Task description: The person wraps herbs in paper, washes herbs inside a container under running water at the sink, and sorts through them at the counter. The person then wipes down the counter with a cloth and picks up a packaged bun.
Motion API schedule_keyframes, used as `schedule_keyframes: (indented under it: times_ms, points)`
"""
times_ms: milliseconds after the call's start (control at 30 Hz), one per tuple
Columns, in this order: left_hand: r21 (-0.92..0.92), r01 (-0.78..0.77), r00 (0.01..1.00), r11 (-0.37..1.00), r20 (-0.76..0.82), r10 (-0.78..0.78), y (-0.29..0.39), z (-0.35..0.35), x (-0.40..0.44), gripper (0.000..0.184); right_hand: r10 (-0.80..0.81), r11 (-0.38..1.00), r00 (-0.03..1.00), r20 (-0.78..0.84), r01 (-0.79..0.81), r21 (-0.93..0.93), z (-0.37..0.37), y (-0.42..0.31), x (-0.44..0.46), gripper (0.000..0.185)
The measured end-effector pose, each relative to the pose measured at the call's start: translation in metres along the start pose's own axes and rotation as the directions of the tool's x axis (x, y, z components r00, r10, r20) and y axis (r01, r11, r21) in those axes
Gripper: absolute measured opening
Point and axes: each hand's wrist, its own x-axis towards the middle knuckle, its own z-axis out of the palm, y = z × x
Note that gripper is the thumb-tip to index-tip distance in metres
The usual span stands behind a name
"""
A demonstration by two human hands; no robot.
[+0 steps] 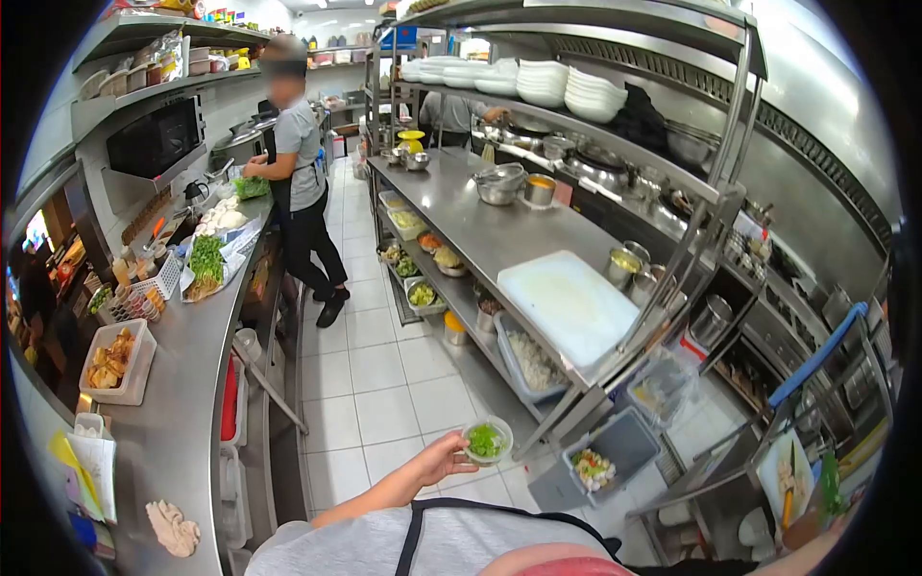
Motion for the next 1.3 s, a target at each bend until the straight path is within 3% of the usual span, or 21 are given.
schedule_keyframes:
  times_ms: [133, 200, 267, 333, 467, 533, 567, 600, 667, 700, 867, 1000, 1167, 1300]
  points:
    - [0.011, 0.031, 0.999, 0.999, -0.031, -0.031, -0.012, -0.003, -0.042, 0.041, 0.095, 0.995, 0.995, 0.001, -0.095, 0.009, -0.035, 0.025, 0.061, 0.021]
    - [0.029, 0.022, 0.999, 0.999, -0.034, -0.021, -0.020, -0.004, -0.060, 0.039, 0.215, 0.976, 0.975, 0.056, -0.217, 0.031, -0.048, 0.060, 0.096, 0.021]
    - [-0.026, 0.056, 0.996, 0.998, -0.072, -0.058, -0.041, -0.017, -0.071, 0.039, 0.333, 0.937, 0.930, 0.159, -0.345, 0.055, -0.062, 0.102, 0.120, 0.021]
    - [-0.006, 0.072, 0.995, 0.997, -0.074, -0.073, -0.047, -0.009, -0.085, 0.039, 0.401, 0.888, 0.833, 0.381, -0.456, 0.063, -0.085, 0.176, 0.150, 0.015]
    - [0.048, 0.062, 0.994, 0.997, -0.096, -0.057, -0.061, 0.009, -0.102, 0.041, 0.495, 0.822, 0.834, 0.245, -0.541, 0.181, -0.071, 0.156, 0.101, 0.017]
    - [0.045, 0.045, 0.991, 0.998, -0.132, -0.038, -0.071, 0.016, -0.104, 0.041, 0.410, 0.840, 0.841, 0.354, -0.499, 0.214, -0.078, 0.168, 0.101, 0.024]
    - [0.052, 0.042, 0.990, 0.998, -0.139, -0.035, -0.076, 0.019, -0.107, 0.041, 0.430, 0.854, 0.853, 0.296, -0.491, 0.173, -0.079, 0.173, 0.106, 0.038]
    - [0.054, 0.016, 0.991, 0.998, -0.137, -0.009, -0.078, 0.028, -0.109, 0.041, 0.434, 0.851, 0.850, 0.297, -0.496, 0.176, -0.075, 0.157, 0.094, 0.038]
    - [0.055, -0.036, 0.992, 0.998, -0.121, 0.043, -0.088, 0.049, -0.106, 0.040, 0.308, 0.935, 0.937, 0.163, -0.329, 0.129, -0.064, 0.114, 0.075, 0.065]
    - [0.037, -0.026, 0.992, 0.999, -0.122, 0.031, -0.091, 0.056, -0.104, 0.039, 0.274, 0.940, 0.934, 0.230, -0.310, 0.141, -0.076, 0.140, 0.095, 0.076]
    - [0.030, -0.018, 0.993, 0.999, -0.119, 0.022, -0.127, 0.097, -0.084, 0.026, 0.239, 0.961, 0.954, 0.183, -0.259, 0.094, -0.111, 0.143, 0.107, 0.070]
    - [-0.012, -0.002, 0.998, 1.000, -0.067, 0.001, -0.154, 0.133, -0.065, 0.021, 0.173, 0.949, 0.977, 0.125, -0.200, 0.245, -0.163, 0.123, 0.093, 0.066]
    - [-0.018, 0.021, 1.000, 1.000, 0.022, -0.021, -0.180, 0.162, -0.056, 0.030, 0.192, 0.938, 0.971, -0.142, -0.139, 0.317, -0.198, 0.080, 0.057, 0.057]
    - [0.023, 0.052, 0.999, 0.998, 0.011, -0.052, -0.194, 0.173, -0.053, 0.030, 0.224, 0.874, 0.974, -0.027, -0.188, 0.448, -0.216, 0.131, 0.065, 0.056]
